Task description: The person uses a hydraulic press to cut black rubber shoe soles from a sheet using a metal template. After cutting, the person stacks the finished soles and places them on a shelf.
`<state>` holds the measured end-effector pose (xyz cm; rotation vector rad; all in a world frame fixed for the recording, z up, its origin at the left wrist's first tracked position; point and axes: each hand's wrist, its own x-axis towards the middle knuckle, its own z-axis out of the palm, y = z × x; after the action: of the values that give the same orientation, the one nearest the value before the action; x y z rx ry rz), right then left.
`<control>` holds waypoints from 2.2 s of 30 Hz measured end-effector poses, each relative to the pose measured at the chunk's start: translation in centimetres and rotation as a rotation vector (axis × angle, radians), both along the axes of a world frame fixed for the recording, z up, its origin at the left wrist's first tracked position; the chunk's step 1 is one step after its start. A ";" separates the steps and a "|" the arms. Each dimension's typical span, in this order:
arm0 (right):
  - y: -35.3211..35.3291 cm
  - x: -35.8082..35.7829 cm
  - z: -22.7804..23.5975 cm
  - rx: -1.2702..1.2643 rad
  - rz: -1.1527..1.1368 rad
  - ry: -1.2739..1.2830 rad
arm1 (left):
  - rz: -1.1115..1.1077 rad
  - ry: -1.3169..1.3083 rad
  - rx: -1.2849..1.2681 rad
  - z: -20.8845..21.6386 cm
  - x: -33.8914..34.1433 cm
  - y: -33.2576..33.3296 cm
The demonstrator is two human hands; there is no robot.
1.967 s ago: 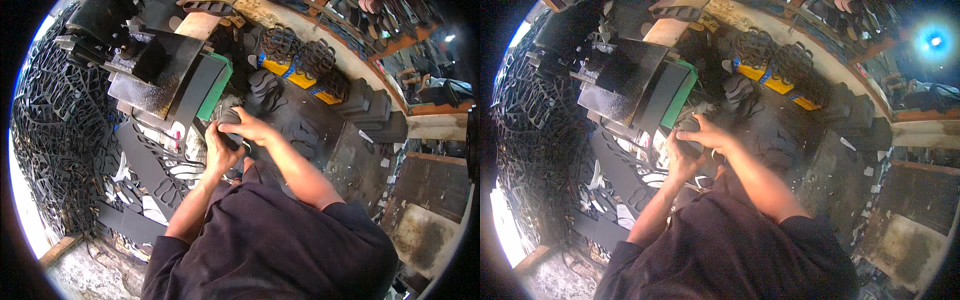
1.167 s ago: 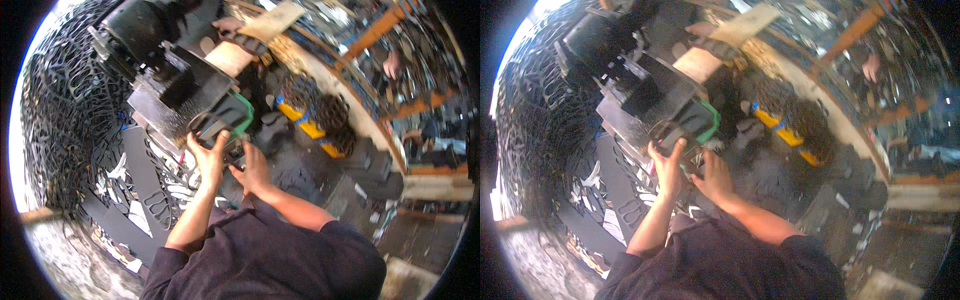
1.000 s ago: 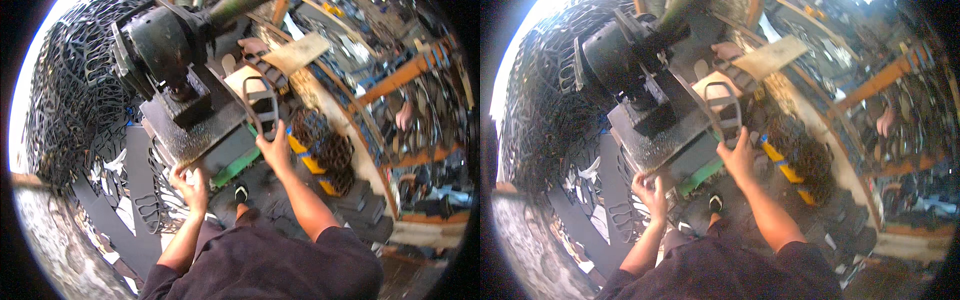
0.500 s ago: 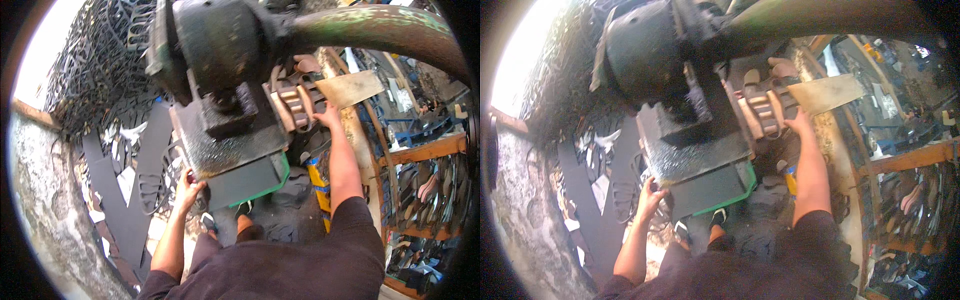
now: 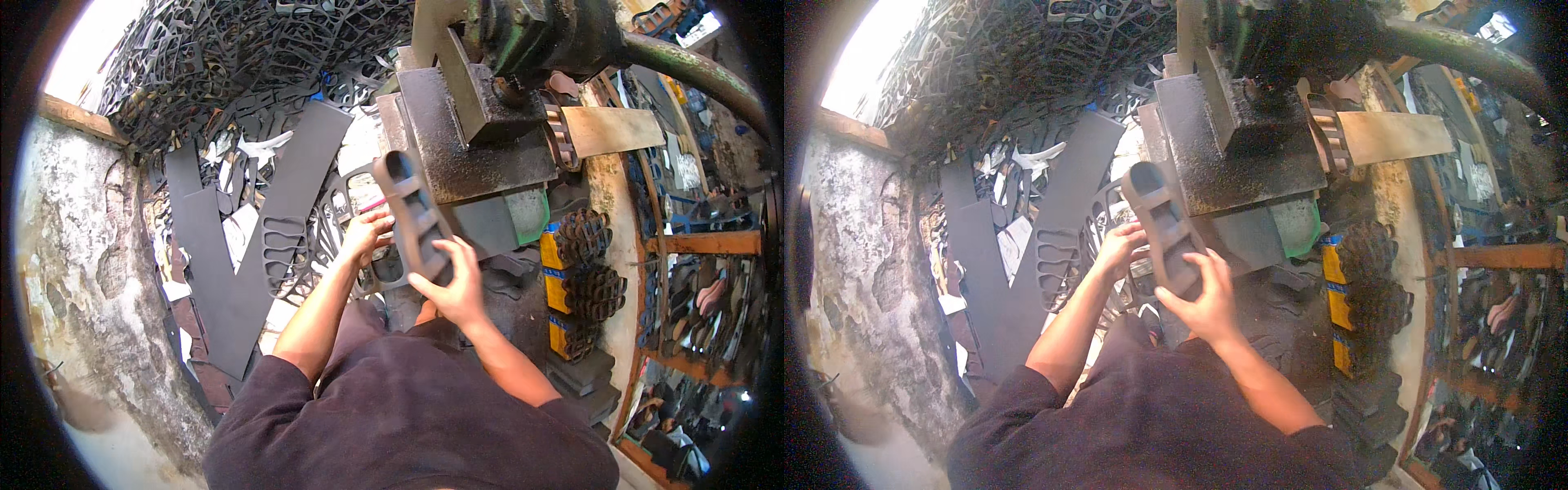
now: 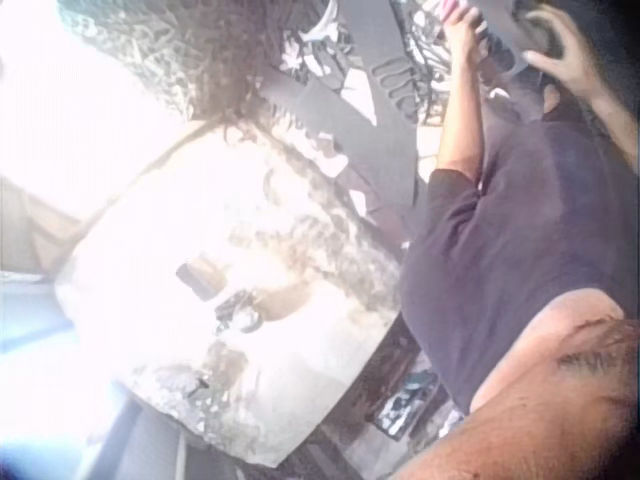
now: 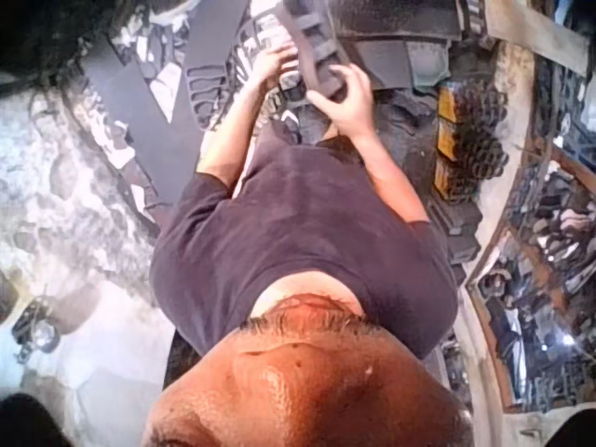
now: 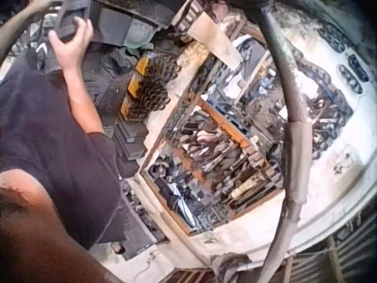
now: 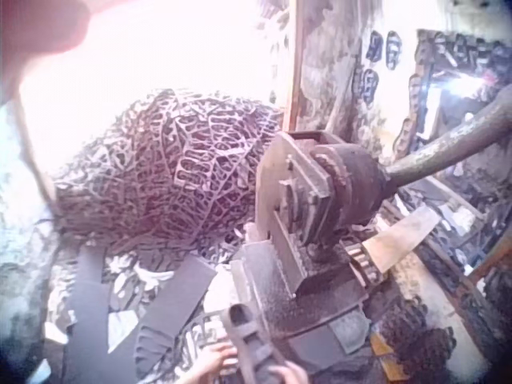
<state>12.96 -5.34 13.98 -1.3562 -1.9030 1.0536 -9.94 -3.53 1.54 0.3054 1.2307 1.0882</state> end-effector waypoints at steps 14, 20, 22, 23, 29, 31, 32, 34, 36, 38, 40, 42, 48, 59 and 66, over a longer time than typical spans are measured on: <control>2.0 -1.7 -7.3 0.236 -0.131 -0.350 | -0.011 0.110 0.049 1.3 2.2 3.8; 2.9 3.0 -10.2 0.280 -0.166 -0.386 | 0.039 0.054 0.211 2.2 3.8 7.1; 3.3 3.8 -11.2 0.336 -0.152 -0.340 | 0.009 0.039 0.198 2.1 3.7 7.4; 3.1 4.2 -11.7 0.364 -0.144 -0.315 | -0.003 0.056 0.197 2.0 3.8 7.3; 3.0 4.2 -9.7 0.285 -0.121 -0.349 | -0.012 0.054 0.200 2.6 3.8 6.9; 3.0 4.3 -9.7 0.297 -0.107 -0.348 | 0.001 0.031 0.208 2.7 3.8 6.8; 3.0 4.3 -9.8 0.300 -0.104 -0.347 | -0.005 0.034 0.213 2.7 3.8 6.8; 3.0 4.5 -9.9 0.288 -0.107 -0.341 | -0.020 0.041 0.228 3.0 3.8 6.9; 3.2 4.5 -10.3 0.262 -0.111 -0.327 | -0.021 0.052 0.226 2.8 3.7 7.0; 2.9 5.2 -10.4 0.239 -0.099 -0.424 | -0.017 0.025 0.222 2.5 3.6 6.9; 2.7 6.1 -10.4 0.255 -0.116 -0.562 | -0.032 0.049 0.223 2.4 3.8 7.0; 2.7 6.8 -10.6 0.246 -0.125 -0.590 | -0.060 0.062 0.198 2.4 4.0 7.2; 4.1 7.3 -10.2 0.232 -0.169 -0.717 | 0.305 0.553 -0.041 -4.6 0.1 4.6; 15.9 10.1 -11.3 0.220 -0.304 -0.626 | 0.189 -0.029 0.149 2.2 -3.6 10.5; 19.3 8.7 -12.2 0.214 -0.246 -0.718 | 0.329 0.483 0.237 3.8 -3.8 12.7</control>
<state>21.67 14.01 1.80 -1.9391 -2.1609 0.2285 -13.78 9.21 5.36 0.5866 1.6197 1.5057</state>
